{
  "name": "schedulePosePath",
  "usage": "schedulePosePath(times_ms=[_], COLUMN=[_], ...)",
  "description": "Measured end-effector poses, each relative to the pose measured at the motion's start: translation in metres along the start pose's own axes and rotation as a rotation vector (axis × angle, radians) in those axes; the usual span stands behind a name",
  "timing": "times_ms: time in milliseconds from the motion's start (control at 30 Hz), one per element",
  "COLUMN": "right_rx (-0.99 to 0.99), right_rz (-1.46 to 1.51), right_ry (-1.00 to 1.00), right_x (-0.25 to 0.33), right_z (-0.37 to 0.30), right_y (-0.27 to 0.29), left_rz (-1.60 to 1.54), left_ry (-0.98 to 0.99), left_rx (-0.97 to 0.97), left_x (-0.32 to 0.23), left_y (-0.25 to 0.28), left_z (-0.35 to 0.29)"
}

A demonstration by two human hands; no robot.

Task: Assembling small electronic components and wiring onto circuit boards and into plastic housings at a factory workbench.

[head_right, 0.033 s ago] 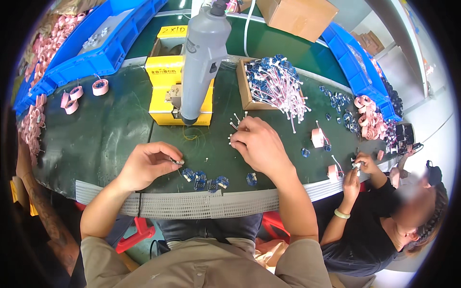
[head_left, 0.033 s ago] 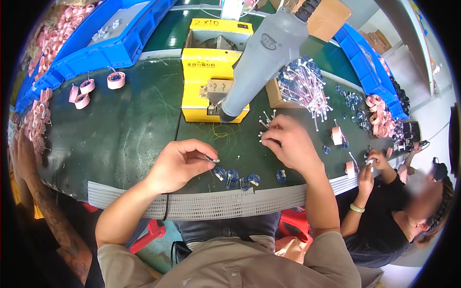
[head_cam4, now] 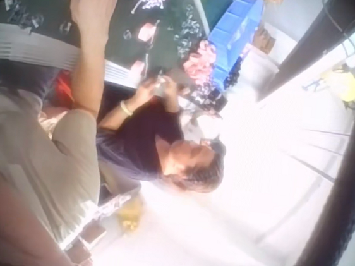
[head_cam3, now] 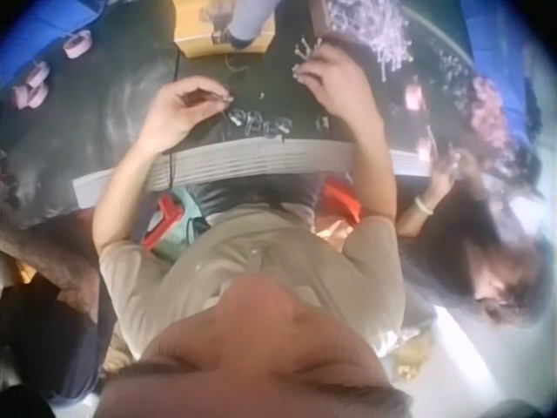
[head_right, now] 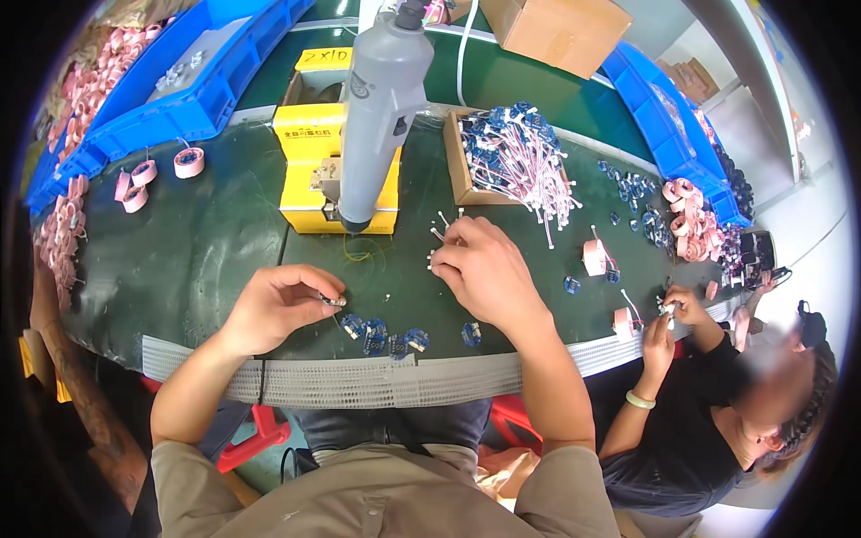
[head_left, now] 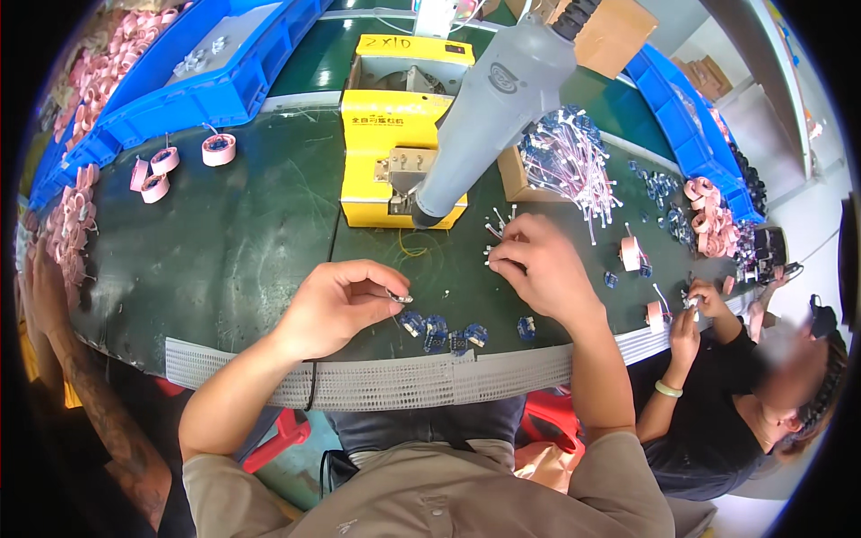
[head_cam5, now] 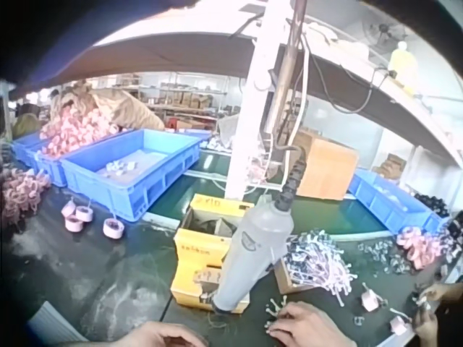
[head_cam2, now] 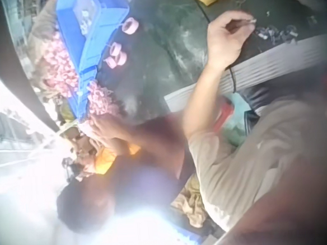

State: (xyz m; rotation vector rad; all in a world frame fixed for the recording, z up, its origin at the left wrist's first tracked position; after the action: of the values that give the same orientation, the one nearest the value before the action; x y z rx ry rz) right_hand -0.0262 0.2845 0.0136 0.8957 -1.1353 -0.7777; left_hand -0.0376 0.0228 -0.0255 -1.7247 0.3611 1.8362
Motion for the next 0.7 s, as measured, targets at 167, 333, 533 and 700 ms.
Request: schedulePosePath(times_ms=[167, 333, 533, 700], right_rx=[0.044, 0.267, 0.297, 0.165], right_rz=[0.467, 0.873, 1.075, 1.020], right_ry=[-0.184, -0.252, -0.361, -0.317], right_x=[0.018, 0.038, 0.054, 0.062], right_z=[-0.002, -0.013, -0.013, -0.011], right_y=[0.004, -0.022, -0.050, -0.053], left_rz=[-0.177, -0.342, -0.310, -0.219], left_ry=[0.089, 0.176, -0.017, -0.104], left_rx=[-0.023, -0.038, -0.188, -0.252], left_x=[-0.004, -0.012, -0.002, 0.006], left_y=[0.004, 0.000, -0.001, -0.008], left_z=[0.001, 0.003, 0.004, 0.005])
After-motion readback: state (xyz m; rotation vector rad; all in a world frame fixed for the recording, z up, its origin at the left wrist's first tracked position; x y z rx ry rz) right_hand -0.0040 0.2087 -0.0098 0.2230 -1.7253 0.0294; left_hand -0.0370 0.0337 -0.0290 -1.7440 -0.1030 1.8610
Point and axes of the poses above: each hand's wrist, its own z-axis towards the middle knuckle, its own y-axis out of the back of the hand, x = y × z, the point moved 4 cm from there along z, towards the middle knuckle, and after that the axes turned 13 degrees about -y, right-handed, at the moved point
